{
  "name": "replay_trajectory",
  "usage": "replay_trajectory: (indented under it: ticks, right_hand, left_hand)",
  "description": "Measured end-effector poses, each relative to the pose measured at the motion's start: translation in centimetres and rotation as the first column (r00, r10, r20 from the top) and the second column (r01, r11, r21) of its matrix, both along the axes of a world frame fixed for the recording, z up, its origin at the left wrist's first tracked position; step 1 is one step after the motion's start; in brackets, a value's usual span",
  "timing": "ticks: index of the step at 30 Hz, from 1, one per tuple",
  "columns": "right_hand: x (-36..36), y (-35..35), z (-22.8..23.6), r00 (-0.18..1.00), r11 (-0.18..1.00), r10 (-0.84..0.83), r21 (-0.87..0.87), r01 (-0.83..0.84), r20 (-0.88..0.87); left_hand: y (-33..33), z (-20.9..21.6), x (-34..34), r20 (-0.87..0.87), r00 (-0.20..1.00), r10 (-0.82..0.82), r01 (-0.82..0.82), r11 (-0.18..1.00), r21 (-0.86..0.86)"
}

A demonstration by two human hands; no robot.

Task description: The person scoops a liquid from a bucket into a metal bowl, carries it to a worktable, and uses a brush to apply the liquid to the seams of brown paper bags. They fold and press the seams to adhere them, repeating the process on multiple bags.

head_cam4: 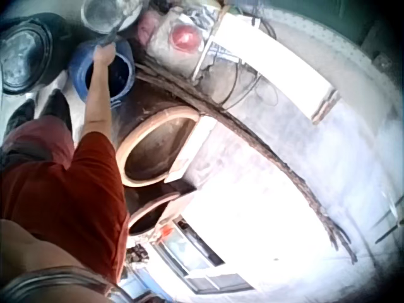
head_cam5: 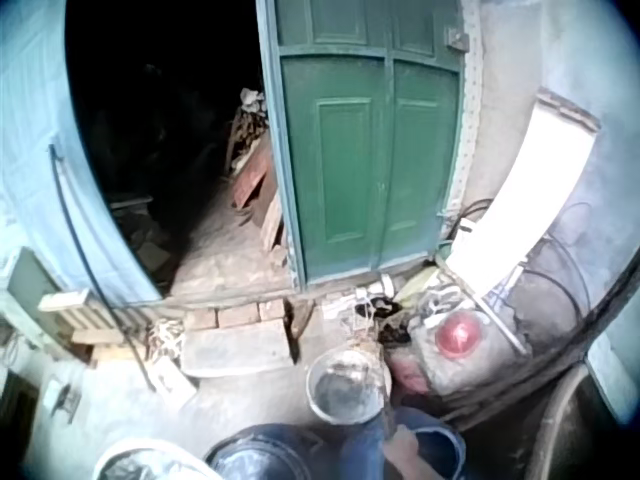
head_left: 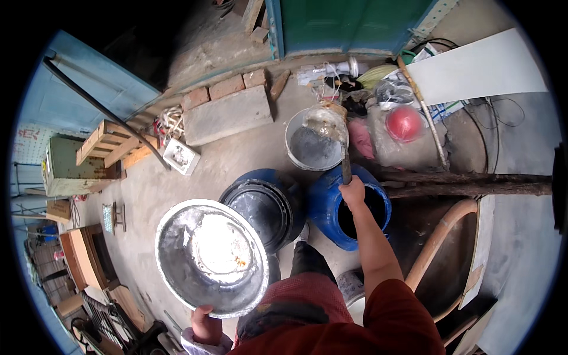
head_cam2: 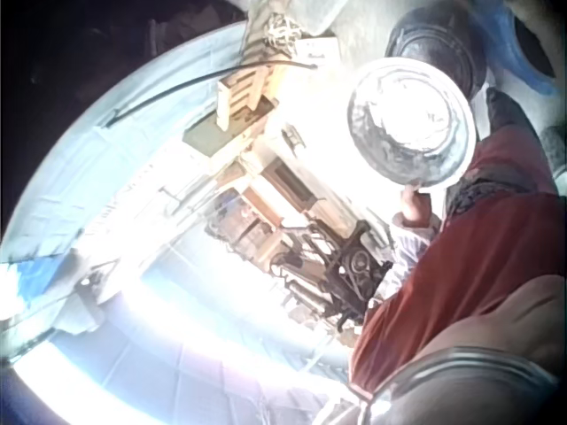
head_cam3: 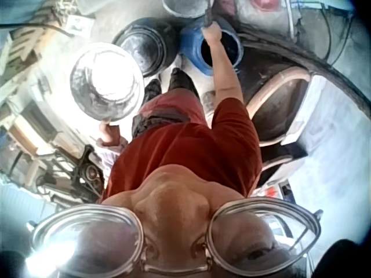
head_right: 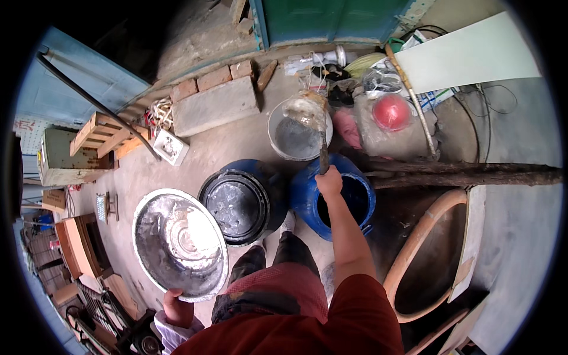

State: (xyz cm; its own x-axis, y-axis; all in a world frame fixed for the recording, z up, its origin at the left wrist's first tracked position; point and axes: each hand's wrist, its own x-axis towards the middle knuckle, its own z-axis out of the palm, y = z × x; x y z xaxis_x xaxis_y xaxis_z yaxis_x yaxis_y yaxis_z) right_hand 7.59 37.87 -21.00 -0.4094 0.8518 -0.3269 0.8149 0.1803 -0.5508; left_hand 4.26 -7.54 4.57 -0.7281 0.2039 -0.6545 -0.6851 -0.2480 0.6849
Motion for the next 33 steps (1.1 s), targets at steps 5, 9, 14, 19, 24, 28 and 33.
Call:
replay_trajectory:
  ticks: [5,9,14,19,24,28,33]
  right_hand:
    - [-1.7,-0.1,-0.5,0.848,0.572,-0.498,-0.803,0.165,-0.18]
    - [-2.5,1.0,0.5,0.703,0.117,-0.707,-0.993,0.008,-0.078]
    - [0.5,-1.9,2.3,0.648,-0.105,-0.761,-0.981,-0.161,-0.025]
    - [-2.0,-0.8,0.7,0.692,-0.075,-0.721,-0.997,-0.03,0.033]
    - [7.6,-6.9,7.2,0.642,-0.04,-0.762,-0.984,-0.174,-0.083]
    - [15.0,-11.8,13.5,0.593,-0.059,-0.798,-0.965,-0.255,-0.108]
    - [22.1,-15.5,19.5,0.596,0.054,-0.794,-0.99,-0.13,-0.121]
  left_hand:
    - [0.1,-1.1,0.4,-0.009,0.996,-0.087,0.085,0.986,-0.141]
    - [1.8,-0.3,0.4,0.033,0.999,0.007,-0.008,1.0,0.006]
    - [0.8,-1.1,0.2,-0.068,0.985,-0.156,0.14,0.971,-0.195]
    - [3.2,0.6,-0.5,-0.008,0.994,-0.11,0.11,0.994,-0.013]
    - [3.3,0.8,-0.9,0.06,0.986,-0.157,0.156,0.987,0.032]
    - [4.2,0.8,-0.8,-0.017,0.966,-0.257,0.258,0.965,0.047]
    - [5.4,1.2,-1.2,0.023,0.934,-0.355,0.352,0.932,0.082]
